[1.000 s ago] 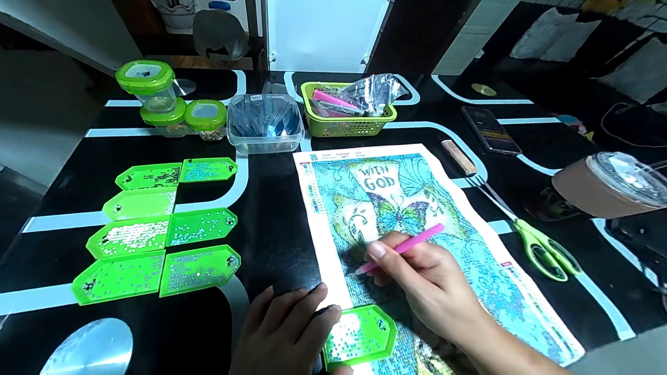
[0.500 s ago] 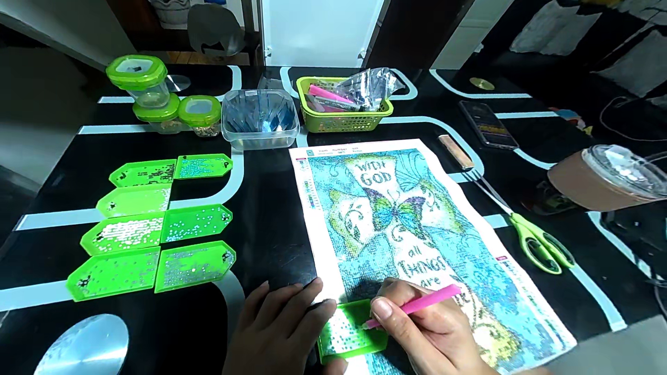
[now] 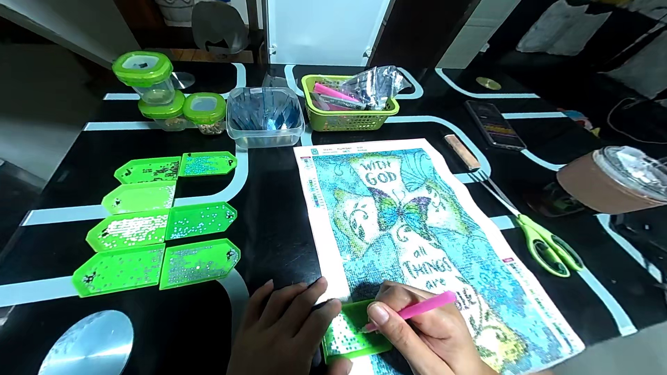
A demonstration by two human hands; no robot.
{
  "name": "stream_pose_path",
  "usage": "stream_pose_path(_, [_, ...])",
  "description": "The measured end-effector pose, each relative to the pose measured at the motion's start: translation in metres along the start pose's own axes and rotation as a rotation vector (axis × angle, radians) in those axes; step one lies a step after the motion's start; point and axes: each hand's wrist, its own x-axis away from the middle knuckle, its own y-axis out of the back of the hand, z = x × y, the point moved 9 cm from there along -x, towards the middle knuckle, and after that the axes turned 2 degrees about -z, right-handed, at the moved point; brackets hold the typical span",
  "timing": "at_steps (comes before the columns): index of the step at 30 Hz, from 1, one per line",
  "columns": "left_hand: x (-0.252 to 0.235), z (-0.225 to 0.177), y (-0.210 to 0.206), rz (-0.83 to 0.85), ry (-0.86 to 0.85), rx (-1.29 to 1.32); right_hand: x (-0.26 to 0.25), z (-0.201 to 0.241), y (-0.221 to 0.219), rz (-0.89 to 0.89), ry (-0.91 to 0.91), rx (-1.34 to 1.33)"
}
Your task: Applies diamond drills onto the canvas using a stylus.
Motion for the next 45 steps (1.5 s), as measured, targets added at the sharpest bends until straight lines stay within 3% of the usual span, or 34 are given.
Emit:
stream_pose_path(5, [-0.001, 0.000, 0.000, 0.016, 0.002, 0.013, -0.013, -0.017, 0.013, -0.108, -0.206, -0.188])
stream_pose_path(8, [-0.001, -0.001, 0.000, 0.021, 0.000, 0.009, -0.030, -0.031, 0.023, -0.161, -0.289, -0.111])
stream_pose_path(21, [-0.001, -0.001, 0.001, 0.011, -0.003, 0.008, -0.042, -0.040, 0.018, -0.146, -0.215, 0.066])
stream_pose_path(28, [-0.001, -0.001, 0.000, 0.020, -0.008, 0.002, -0.045, -0.023, 0.011, -0.072, -0.063, 0.252])
stream_pose_path(34, [0.000, -0.002, 0.000, 0.014, -0.010, -0.006, -0.040, -0.025, 0.019, -0.033, -0.165, 0.094])
stream_pose_path(38, [0.000, -0.001, 0.000, 0.002, -0.009, -0.007, -0.023, -0.013, 0.007, -0.044, -0.129, -0.081])
stream_pose_path(45, [0.000, -0.001, 0.001, -0.007, -0.011, -0.003, -0.015, -0.006, -0.006, 0.014, -0.029, -0.023])
